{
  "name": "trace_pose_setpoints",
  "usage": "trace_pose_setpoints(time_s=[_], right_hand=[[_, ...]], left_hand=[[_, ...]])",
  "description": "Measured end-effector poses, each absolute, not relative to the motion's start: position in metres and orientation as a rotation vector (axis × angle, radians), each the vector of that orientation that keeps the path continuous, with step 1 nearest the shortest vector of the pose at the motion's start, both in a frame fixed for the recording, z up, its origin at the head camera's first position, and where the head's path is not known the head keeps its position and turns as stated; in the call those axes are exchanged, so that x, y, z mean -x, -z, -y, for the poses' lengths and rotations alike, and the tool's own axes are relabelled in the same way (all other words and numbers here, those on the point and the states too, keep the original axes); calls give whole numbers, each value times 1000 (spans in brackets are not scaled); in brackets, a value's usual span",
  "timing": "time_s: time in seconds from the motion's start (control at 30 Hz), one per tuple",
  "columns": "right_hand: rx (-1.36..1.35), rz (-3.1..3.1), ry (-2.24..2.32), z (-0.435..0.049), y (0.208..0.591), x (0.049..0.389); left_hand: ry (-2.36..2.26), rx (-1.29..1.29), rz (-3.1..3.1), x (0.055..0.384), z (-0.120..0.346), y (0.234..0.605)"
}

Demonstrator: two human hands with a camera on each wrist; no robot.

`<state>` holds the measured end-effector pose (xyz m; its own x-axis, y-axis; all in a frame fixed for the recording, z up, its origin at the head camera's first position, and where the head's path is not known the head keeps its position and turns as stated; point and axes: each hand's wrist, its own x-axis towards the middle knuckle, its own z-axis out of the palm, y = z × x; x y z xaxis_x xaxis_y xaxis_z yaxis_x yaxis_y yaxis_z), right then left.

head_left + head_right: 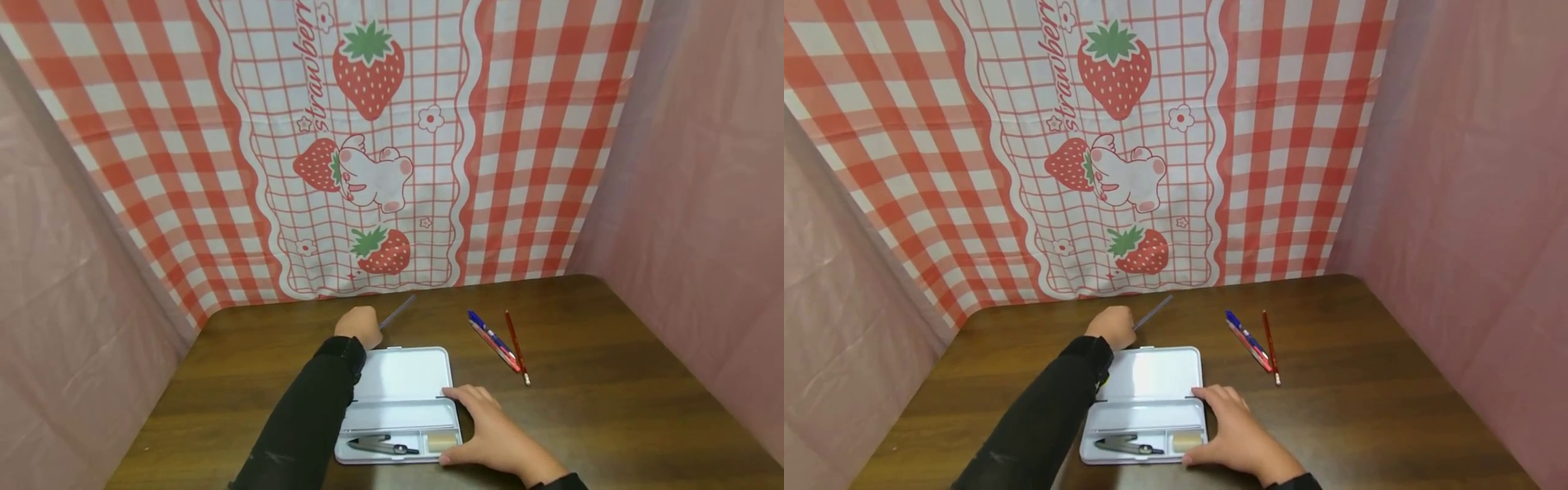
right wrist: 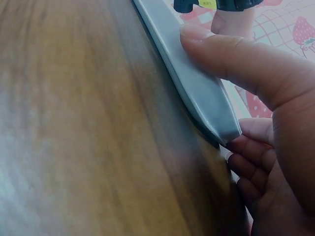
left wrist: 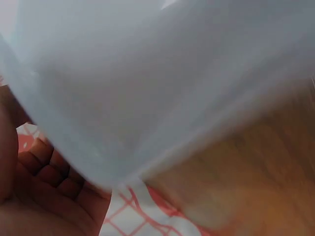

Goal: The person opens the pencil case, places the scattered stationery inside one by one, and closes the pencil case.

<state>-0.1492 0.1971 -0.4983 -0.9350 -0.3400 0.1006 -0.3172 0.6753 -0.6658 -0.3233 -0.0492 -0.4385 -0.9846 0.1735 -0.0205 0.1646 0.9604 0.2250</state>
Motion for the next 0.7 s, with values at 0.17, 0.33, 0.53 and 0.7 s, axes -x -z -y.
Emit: trace_pose_setpoints(time_s=[0.17,0.33,0.53,0.7], right_hand=[[551,-2838,1122,-197,498,150],[558,-2836,1108,-198,497,150],[565,-2826,1107,-198,497,149],[564,-2810,1107,-198,497,150]], left_hand=[[-326,-339,-3090,328,64,434],[-229,-487,-3092,320,66,418],[-209,-632,-3078,294,63,401],[-314,-673,-3095,274,75,395]])
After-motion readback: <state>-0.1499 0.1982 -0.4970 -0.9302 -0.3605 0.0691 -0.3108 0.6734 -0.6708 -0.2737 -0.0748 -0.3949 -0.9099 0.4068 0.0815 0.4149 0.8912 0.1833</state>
